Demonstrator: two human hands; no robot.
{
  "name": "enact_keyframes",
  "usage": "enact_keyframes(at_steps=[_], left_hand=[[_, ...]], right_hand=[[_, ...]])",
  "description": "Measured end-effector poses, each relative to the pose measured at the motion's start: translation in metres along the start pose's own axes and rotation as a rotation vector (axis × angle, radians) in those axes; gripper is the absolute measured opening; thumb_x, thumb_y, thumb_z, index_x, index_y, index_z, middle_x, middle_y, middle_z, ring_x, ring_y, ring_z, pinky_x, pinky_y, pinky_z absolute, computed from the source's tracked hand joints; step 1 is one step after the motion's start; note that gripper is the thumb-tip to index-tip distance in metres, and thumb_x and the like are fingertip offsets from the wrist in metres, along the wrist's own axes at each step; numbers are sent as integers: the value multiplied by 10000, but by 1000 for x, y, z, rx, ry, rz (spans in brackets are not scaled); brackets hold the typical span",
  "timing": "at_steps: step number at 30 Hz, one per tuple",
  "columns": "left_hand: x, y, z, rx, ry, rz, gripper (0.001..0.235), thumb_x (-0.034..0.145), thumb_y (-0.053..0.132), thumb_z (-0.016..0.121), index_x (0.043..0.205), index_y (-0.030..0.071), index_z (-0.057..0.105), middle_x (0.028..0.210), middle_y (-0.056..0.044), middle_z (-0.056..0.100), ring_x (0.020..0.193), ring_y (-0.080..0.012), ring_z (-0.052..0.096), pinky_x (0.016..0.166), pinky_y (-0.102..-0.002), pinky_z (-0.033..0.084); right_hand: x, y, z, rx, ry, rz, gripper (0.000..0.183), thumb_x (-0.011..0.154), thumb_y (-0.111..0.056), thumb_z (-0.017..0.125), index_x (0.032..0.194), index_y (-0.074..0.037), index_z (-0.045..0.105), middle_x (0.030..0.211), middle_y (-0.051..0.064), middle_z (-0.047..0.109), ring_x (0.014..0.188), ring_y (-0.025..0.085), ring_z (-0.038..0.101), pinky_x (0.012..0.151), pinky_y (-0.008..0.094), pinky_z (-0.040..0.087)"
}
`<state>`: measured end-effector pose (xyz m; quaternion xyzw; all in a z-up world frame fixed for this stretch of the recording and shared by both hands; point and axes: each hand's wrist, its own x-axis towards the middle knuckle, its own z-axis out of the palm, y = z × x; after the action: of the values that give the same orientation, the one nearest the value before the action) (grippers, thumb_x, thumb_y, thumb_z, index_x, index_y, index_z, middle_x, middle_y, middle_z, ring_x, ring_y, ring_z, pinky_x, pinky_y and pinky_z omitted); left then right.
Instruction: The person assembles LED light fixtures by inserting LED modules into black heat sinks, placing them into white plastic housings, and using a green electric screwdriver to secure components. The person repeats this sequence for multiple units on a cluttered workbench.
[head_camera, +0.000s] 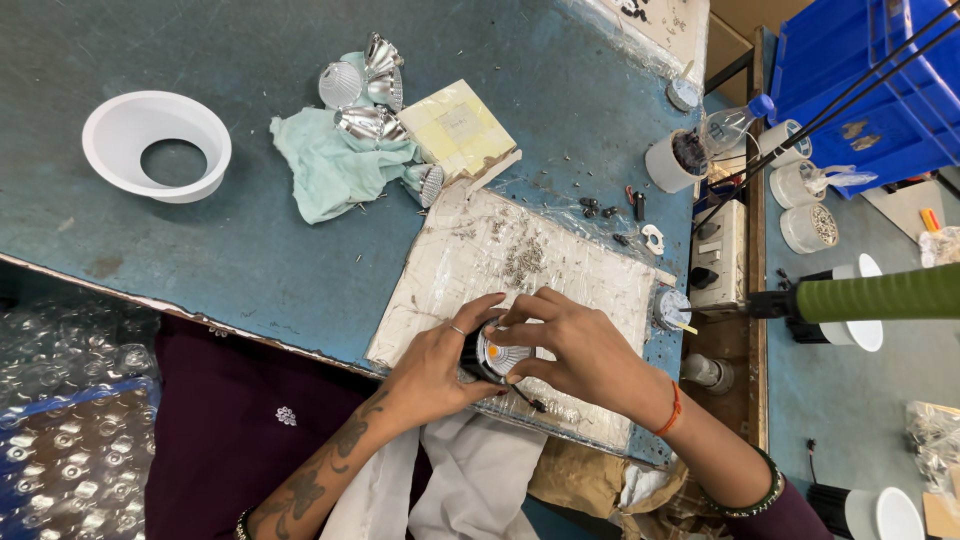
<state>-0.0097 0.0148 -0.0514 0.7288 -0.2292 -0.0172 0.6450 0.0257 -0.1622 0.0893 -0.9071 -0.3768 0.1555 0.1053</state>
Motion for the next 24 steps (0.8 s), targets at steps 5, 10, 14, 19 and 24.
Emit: enact_keyframes(at_steps=[5,10,14,19,24], left_hand=[[-5,1,1,24,41,40,1016,701,217,920,1518,122,323,1456,-190,579,1277,-411,591,1033,-453,503],[-13,2,3,52,106,180,850,751,167,863,1471,104,417,1490,-153,566,1321,-405,588,1079,-444,505],[-13,-1,3,147,76,140,689,727,204,888,1329,118,564,1490,-136,551,1294,-377,600,1028,-425,530],[-14,-2,-10,337,108,303,560,731,256,874,1226,93,667,1493,-140,538,1261,-368,623,995,-422,551],[-13,1,-14,356,111,319,517,744,265,865,1207,97,706,1468,-128,555,1213,-366,643,998,-429,552]], right_hand=[[-7,5,7,25,85,7,503,670,-259,873,1152,-165,764,1053,14,690,965,250,650,779,377,561],[-18,14,16,142,260,-60,554,692,-258,892,1192,-87,726,1136,87,696,1012,285,672,831,380,565],[-34,15,28,178,350,-110,467,770,-231,877,1180,-67,724,1199,117,692,1059,291,692,854,372,583],[-42,21,42,135,413,-179,401,798,-208,872,1137,-45,732,1176,91,703,1062,278,699,850,365,591],[-42,25,57,1,522,-245,406,783,-160,856,1143,-11,739,1147,87,714,1080,274,701,866,351,605]])
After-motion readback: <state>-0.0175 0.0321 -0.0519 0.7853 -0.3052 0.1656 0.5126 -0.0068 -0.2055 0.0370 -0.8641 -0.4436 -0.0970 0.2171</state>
